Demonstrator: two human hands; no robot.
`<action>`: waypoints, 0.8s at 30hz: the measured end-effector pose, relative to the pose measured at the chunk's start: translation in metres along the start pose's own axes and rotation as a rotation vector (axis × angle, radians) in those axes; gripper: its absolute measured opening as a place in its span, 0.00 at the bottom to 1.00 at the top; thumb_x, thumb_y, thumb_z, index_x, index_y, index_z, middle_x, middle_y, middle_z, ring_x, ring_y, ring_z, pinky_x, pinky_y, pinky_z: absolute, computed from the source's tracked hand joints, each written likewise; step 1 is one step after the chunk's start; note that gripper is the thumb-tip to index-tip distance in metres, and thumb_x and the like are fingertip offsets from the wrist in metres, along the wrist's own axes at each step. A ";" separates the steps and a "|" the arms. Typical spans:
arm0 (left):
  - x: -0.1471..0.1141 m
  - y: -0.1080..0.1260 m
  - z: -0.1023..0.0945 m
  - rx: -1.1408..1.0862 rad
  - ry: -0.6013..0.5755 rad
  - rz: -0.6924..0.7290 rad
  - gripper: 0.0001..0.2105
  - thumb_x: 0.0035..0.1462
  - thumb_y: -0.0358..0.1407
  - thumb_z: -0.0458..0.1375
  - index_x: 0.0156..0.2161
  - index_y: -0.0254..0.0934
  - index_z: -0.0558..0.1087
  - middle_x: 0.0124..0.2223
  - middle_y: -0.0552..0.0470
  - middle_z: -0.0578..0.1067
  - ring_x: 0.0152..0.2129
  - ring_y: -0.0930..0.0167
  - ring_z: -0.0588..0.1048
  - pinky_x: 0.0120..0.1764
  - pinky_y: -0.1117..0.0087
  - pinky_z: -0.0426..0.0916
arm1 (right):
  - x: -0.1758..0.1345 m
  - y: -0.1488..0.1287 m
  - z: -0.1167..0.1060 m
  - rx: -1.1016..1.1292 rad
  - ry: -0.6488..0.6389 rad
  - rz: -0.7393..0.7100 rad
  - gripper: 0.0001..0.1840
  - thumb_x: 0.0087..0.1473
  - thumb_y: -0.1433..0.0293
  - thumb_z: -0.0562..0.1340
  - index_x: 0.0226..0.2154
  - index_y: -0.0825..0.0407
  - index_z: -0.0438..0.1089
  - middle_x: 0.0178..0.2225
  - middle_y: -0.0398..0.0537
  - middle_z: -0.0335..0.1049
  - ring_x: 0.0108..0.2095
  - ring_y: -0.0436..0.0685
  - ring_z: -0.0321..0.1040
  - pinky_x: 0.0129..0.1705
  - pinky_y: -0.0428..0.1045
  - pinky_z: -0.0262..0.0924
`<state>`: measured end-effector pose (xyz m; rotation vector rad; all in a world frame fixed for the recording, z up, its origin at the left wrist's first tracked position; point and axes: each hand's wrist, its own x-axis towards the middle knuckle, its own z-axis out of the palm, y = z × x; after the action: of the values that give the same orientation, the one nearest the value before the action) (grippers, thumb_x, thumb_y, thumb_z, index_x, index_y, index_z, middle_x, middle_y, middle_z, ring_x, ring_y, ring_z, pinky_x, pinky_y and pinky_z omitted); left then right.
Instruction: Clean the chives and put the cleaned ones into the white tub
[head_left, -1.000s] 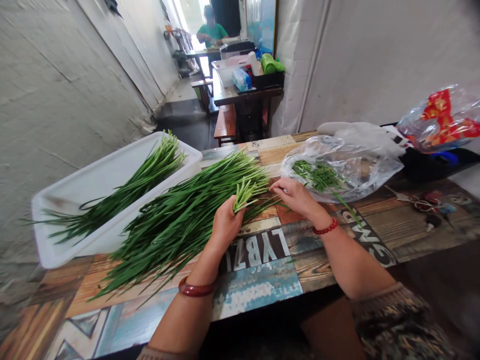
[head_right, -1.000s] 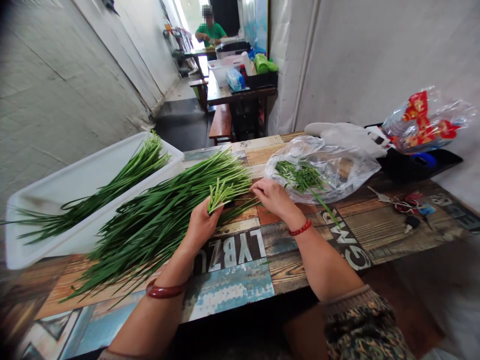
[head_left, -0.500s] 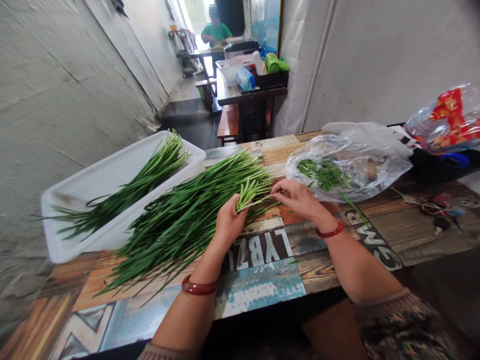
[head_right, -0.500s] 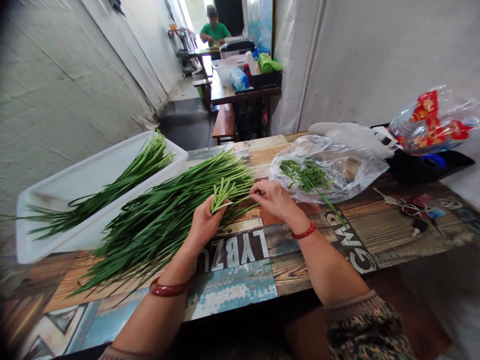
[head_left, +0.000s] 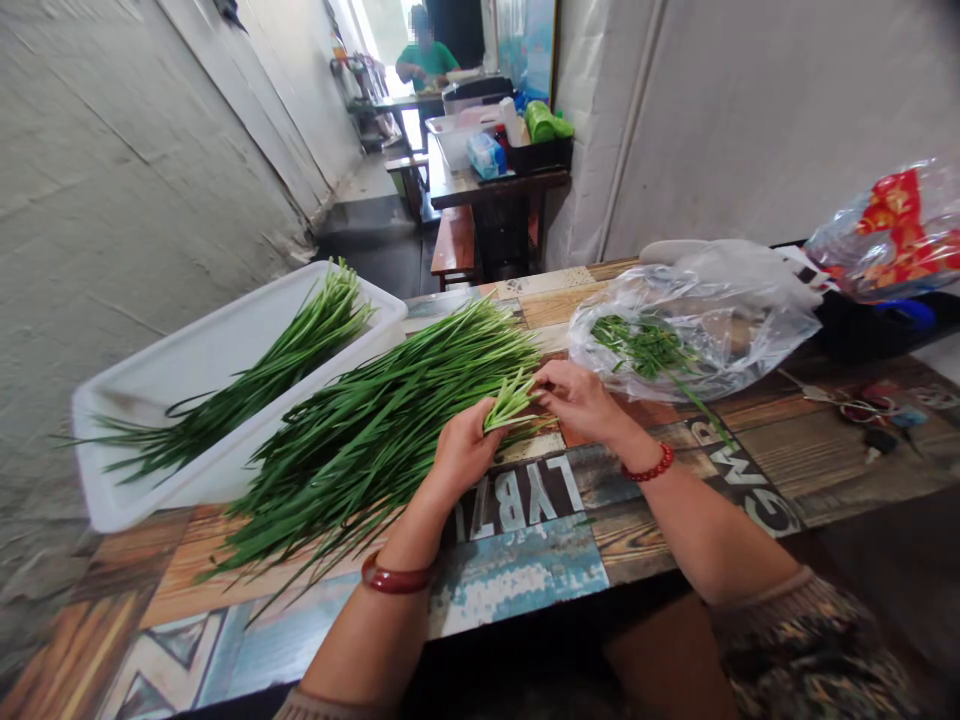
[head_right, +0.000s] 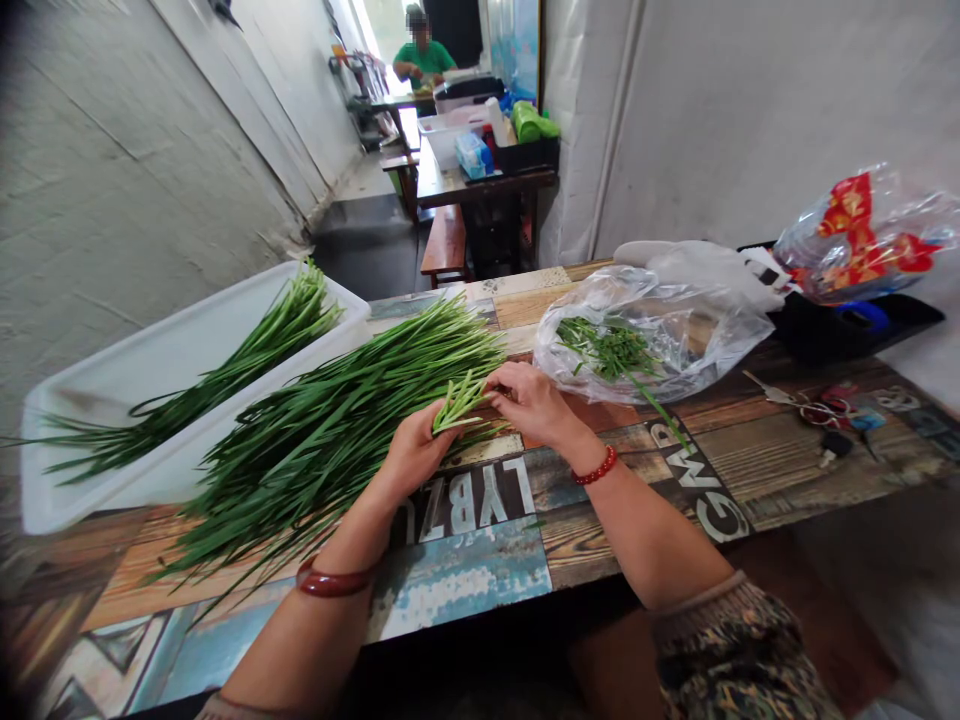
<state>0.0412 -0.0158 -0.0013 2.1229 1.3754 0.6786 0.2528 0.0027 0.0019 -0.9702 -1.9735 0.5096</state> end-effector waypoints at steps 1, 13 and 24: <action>0.000 0.000 0.000 0.009 -0.015 0.008 0.04 0.58 0.34 0.55 0.34 0.37 0.71 0.32 0.53 0.75 0.31 0.69 0.71 0.36 0.71 0.63 | 0.000 -0.001 0.001 0.019 0.002 0.010 0.04 0.56 0.72 0.59 0.31 0.52 0.70 0.31 0.47 0.71 0.34 0.54 0.66 0.38 0.49 0.58; 0.001 -0.005 -0.002 -0.098 0.098 0.035 0.07 0.58 0.35 0.54 0.36 0.36 0.73 0.33 0.52 0.76 0.31 0.70 0.72 0.36 0.71 0.63 | -0.001 0.004 -0.035 -0.013 -0.172 0.239 0.12 0.58 0.67 0.58 0.28 0.53 0.74 0.27 0.44 0.72 0.29 0.51 0.66 0.34 0.46 0.56; 0.002 0.001 -0.003 -0.191 0.082 0.070 0.10 0.57 0.40 0.58 0.38 0.34 0.75 0.36 0.50 0.78 0.33 0.68 0.74 0.38 0.70 0.65 | -0.006 0.007 -0.040 -0.440 -0.445 0.082 0.04 0.51 0.76 0.64 0.27 0.52 0.73 0.31 0.47 0.73 0.34 0.54 0.65 0.39 0.49 0.54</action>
<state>0.0404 -0.0136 0.0016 2.0183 1.2291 0.8966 0.2919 0.0017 0.0160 -1.2962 -2.5208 0.3617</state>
